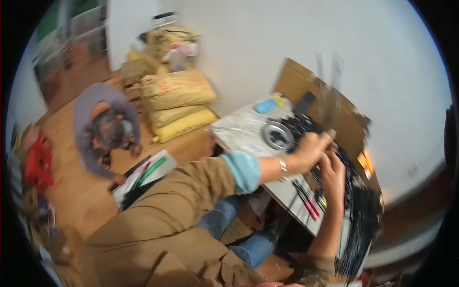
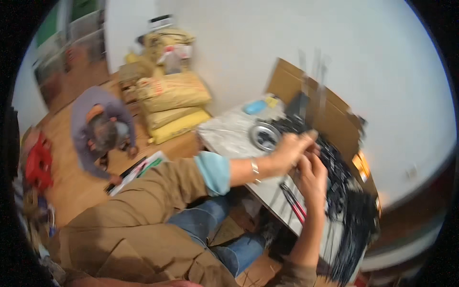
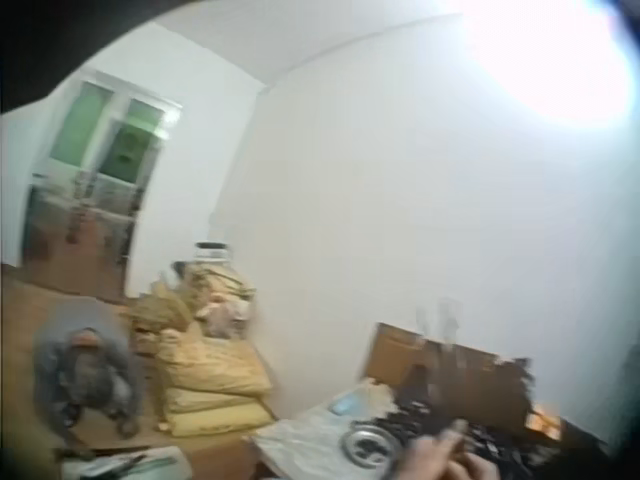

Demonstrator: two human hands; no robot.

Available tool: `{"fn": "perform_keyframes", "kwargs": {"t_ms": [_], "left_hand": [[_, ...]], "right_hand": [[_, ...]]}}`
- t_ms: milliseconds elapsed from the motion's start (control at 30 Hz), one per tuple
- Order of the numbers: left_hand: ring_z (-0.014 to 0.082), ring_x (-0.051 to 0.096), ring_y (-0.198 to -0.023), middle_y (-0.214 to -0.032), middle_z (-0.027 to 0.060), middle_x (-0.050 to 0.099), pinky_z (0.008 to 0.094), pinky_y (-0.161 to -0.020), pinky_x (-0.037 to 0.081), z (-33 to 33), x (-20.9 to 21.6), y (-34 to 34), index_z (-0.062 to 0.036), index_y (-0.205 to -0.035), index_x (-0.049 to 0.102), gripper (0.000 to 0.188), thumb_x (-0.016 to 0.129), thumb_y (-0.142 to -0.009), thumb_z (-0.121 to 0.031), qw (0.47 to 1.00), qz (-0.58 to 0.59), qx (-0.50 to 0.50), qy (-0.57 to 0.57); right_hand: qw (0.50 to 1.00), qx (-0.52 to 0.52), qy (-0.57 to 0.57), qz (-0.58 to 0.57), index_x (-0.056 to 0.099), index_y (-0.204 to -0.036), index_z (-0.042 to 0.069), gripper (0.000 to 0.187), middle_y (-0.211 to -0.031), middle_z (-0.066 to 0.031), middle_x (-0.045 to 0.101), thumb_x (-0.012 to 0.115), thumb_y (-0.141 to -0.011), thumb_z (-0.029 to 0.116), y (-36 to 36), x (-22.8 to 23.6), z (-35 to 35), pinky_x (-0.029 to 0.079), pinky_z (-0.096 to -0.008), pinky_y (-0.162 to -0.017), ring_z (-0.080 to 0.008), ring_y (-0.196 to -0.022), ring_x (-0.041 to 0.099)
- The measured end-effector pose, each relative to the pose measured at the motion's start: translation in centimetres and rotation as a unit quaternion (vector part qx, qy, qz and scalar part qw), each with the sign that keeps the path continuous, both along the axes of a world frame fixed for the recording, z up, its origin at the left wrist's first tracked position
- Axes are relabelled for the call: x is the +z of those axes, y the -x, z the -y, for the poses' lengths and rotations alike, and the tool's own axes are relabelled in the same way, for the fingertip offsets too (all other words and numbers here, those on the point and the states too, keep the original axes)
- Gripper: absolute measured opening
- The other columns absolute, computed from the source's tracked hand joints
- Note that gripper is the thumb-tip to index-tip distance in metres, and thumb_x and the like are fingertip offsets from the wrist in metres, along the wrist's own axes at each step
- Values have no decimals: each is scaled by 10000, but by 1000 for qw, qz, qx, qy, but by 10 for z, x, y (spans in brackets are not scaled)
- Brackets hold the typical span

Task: Assembling industrial components by inserting multiple rods into a central hub and securing them using pliers.

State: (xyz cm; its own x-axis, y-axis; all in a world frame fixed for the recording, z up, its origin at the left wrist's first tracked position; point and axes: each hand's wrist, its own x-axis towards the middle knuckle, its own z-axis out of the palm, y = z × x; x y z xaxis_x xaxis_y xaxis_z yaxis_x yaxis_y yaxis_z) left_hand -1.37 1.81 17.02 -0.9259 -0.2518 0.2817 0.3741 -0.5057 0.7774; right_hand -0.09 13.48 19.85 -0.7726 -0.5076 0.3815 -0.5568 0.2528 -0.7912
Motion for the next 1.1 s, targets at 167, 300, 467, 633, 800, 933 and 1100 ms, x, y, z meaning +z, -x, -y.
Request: {"fn": "perform_keyframes", "kwargs": {"t_ms": [167,300,467,633,800,933,1100], "left_hand": [[141,607,-724,-762,86,663,272,-694,485,-23,1,-3,54,-857,646,500,447,-964,-392,997,-74,-17,-5],[137,602,-827,-869,88,667,283,-786,484,0,-16,-9,34,-1037,638,438,441,-975,-352,982,-91,69,148],[132,581,-867,-887,76,637,286,-834,470,15,-11,-22,29,-1084,624,387,471,-977,-310,995,-85,-61,-3],[166,642,-758,-810,129,684,293,-708,512,40,-7,-27,60,-958,656,522,490,-963,-435,992,-111,-57,17],[190,658,-819,-915,175,687,300,-727,529,64,-21,-20,44,-1147,569,310,512,-926,-166,991,-51,-126,7],[184,650,-822,-947,150,667,301,-700,541,68,-16,-31,17,-1199,496,332,523,-957,-209,992,4,-117,-45],[231,689,-764,-924,146,670,347,-682,579,57,-10,-30,-2,-1162,529,325,489,-986,-272,985,6,-162,-64]], "right_hand": [[985,9,113,129,597,-1067,0,323,-883,8,595,463,-1002,286,-8,-7,-15,429,-218,-670,-55,-766,526],[997,-1,23,70,578,-1094,-31,355,-954,-33,605,449,-1009,289,-5,-15,-3,445,-235,-769,-88,-861,544],[999,28,-5,-31,559,-1106,-34,291,-861,7,548,469,-1006,225,-5,-15,18,404,-231,-655,-69,-755,467],[993,34,-109,9,552,-1153,-12,296,-907,4,569,500,-989,229,-19,1,29,419,-204,-672,-56,-792,509],[993,40,-106,-21,582,-1127,-24,287,-968,-32,600,490,-988,210,1,-28,40,442,-225,-698,-82,-807,531],[989,37,-98,102,608,-1015,-16,273,-825,-24,635,479,-995,223,-14,-36,40,452,-225,-636,-85,-692,562],[976,33,-97,191,617,-1000,-23,298,-801,-46,640,501,-987,251,-36,-51,10,482,-247,-637,-108,-678,584]]}}
